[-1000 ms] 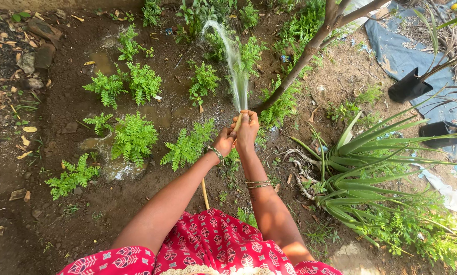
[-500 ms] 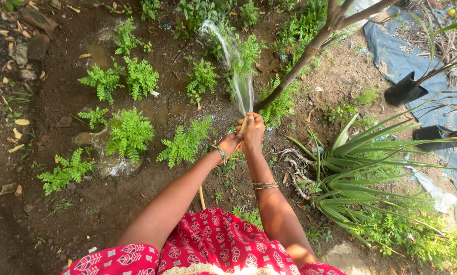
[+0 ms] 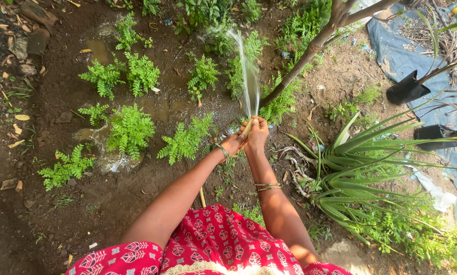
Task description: The person waters small green plants in a garden using a yellow hose. They move the hose along a row of plants, directing water at the base of each one.
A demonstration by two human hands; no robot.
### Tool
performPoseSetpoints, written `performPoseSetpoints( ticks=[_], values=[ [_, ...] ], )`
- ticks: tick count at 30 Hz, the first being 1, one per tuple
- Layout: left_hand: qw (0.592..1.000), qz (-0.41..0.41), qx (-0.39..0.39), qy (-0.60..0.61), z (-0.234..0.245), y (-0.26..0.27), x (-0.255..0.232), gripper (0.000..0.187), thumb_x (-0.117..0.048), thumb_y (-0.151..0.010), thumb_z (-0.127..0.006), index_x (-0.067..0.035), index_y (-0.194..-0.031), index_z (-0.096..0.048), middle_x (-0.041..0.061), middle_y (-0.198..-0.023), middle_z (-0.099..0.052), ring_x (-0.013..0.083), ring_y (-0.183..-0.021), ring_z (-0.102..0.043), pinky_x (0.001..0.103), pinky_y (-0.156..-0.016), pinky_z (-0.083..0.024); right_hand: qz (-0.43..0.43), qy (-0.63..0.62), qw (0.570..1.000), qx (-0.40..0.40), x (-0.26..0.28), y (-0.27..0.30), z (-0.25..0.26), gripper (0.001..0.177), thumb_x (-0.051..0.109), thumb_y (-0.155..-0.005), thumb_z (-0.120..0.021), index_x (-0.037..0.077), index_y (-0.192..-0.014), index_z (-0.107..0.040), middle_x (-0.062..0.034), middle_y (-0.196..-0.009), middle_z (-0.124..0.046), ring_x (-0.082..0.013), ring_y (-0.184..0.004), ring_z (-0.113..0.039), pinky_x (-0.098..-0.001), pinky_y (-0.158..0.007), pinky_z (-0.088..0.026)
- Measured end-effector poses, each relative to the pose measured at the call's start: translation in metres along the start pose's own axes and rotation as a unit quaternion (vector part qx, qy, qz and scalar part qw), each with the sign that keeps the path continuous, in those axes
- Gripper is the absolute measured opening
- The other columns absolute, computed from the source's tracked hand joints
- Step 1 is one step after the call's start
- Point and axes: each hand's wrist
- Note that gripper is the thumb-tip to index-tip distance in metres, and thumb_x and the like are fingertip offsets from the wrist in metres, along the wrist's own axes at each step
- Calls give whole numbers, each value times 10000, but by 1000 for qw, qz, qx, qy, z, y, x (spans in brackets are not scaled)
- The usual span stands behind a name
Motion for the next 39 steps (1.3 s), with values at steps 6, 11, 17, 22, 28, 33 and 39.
performPoseSetpoints(
  ticks=[6,11,17,22,28,33,39],
  values=[
    [1000,5,5,1,0,3,1,476,-432,-1085,-407,-57,-942,-663,-1,-693,-585,119,-605,-528,315,-570,-447,-8,21,999,-23,8,11,-6,146,193,-1090,-455,65,-1124,-517,-122,-804,-649,-185,-573,-613,-340,-490,-544],
    [1000,11,10,7,1,1,4,435,-422,-1080,-402,-86,-960,-650,-12,-698,-592,106,-608,-539,308,-573,-461,-18,27,999,-31,11,17,-12,150,198,-1091,-444,71,-1117,-519,-113,-802,-645,-181,-565,-613,-332,-480,-544],
    [1000,-4,21,15,3,0,10,458,-412,-1096,-394,-64,-928,-639,-4,-685,-572,112,-591,-513,313,-555,-437,-12,22,999,-32,4,13,-9,143,185,-1091,-442,63,-1116,-512,-121,-801,-645,-191,-566,-607,-332,-483,-538],
    [999,6,21,23,4,1,14,434,-404,-1091,-396,-84,-933,-642,-16,-682,-562,107,-591,-496,307,-558,-421,-13,14,999,-30,-2,12,-6,143,177,-1094,-438,55,-1112,-512,-124,-795,-637,-195,-572,-602,-331,-495,-539],
    [998,-3,36,52,3,1,15,435,-414,-1096,-395,-86,-936,-631,-27,-687,-544,101,-596,-476,299,-557,-414,-7,18,1000,-25,-1,15,-5,148,179,-1094,-434,52,-1119,-505,-125,-808,-641,-195,-586,-609,-336,-505,-546],
    [1000,12,24,-5,7,8,6,502,-442,-1105,-373,-70,-904,-644,-20,-668,-544,104,-580,-484,298,-549,-426,-6,10,1000,-23,0,17,-8,146,182,-1092,-433,58,-1126,-503,-128,-808,-634,-195,-579,-601,-339,-495,-536],
    [1000,17,23,4,9,7,8,471,-425,-1102,-379,-77,-909,-632,-20,-670,-537,106,-583,-483,305,-551,-431,-5,7,1000,-22,-1,17,-11,149,187,-1094,-426,61,-1135,-493,-125,-807,-631,-190,-582,-599,-339,-492,-532]
  ],
)
Point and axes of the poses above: each hand's wrist, its own y-axis away from the middle knuckle, its own z-axis out of the back of the hand, x = y × z
